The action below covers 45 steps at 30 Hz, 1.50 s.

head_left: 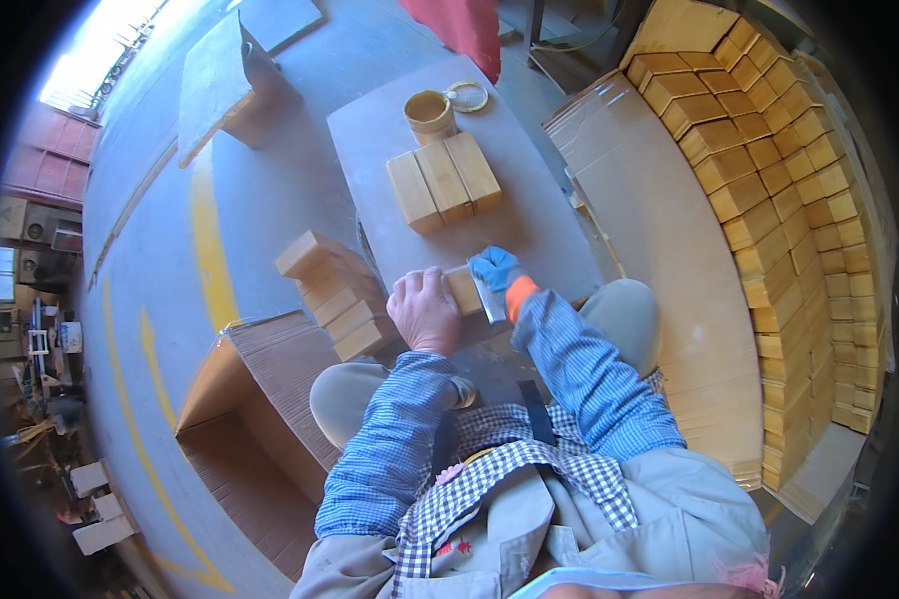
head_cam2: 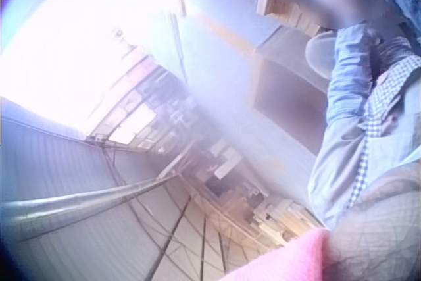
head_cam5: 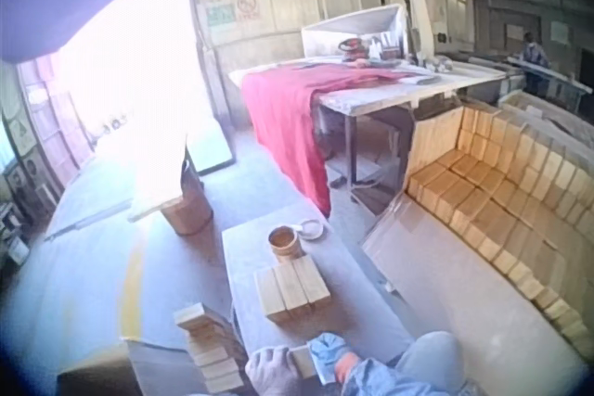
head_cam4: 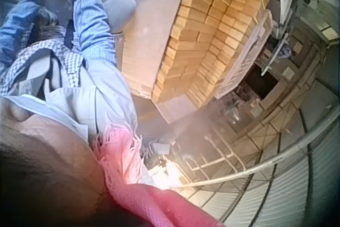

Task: The person sits on the floor and assembles small wooden blocks into a rectangular unit. They pick up blocks from a stack, apply glue to the edges, and press them together. The person occasionally inspects the assembled unit and places it on the table.

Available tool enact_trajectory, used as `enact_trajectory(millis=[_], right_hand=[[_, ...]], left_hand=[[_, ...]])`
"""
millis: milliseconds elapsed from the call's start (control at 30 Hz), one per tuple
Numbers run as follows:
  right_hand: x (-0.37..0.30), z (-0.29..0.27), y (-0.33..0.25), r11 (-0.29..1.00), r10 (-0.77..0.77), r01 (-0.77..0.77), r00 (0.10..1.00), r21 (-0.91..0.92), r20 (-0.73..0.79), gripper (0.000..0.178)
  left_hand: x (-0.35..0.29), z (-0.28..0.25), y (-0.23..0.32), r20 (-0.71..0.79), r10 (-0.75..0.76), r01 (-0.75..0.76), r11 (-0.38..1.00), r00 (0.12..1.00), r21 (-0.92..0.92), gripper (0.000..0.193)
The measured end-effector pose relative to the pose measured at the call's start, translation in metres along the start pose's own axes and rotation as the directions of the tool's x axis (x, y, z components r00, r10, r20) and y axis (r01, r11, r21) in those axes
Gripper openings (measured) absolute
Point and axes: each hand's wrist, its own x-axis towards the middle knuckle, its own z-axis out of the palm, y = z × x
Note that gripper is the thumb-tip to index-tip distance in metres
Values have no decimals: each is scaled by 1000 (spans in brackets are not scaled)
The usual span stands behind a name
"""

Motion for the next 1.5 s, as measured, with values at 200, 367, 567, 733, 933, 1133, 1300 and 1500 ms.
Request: enact_trajectory(millis=[200, 367, 567, 733, 933, 1133, 1300, 1500], right_hand=[[-76, -15, 36, 929, 158, -87, 972, -361, 172, 25], [-91, -41, 42, 995, -97, 96, 995, 41, 27, 17], [-64, -41, 29, 995, 83, -81, 996, 58, -30, 16], [-72, -34, 34, 996, 31, -24, 997, 90, -77, 22], [-69, -36, 27, 999, -47, 47, 997, -8, -53, 22], [-74, -34, 20, 997, 12, -19, 997, -81, -81, 20], [-76, -33, 22, 998, 63, -62, 996, 14, -63, 18], [-79, -33, 21, 991, 96, -91, 994, 93, -48, 15]], left_hand=[[0, -13, 1, 131, 16, -12, 999, 991, -32, 49], [-8, -41, -26, 257, 341, -331, 940, 904, -81, 98], [-2, -31, -113, 315, -257, 397, 400, 914, -826, 72], [41, 19, -237, 736, -560, 304, -676, 381, -671, 66], [86, 84, -303, 754, -637, 97, -750, 158, -654, 74], [89, 111, -323, 691, -714, 118, -681, 111, -722, 71], [100, 86, -267, 617, -786, 387, -577, -24, -720, 56], [125, 53, -75, -37, -438, 233, 545, 898, -805, 73]])
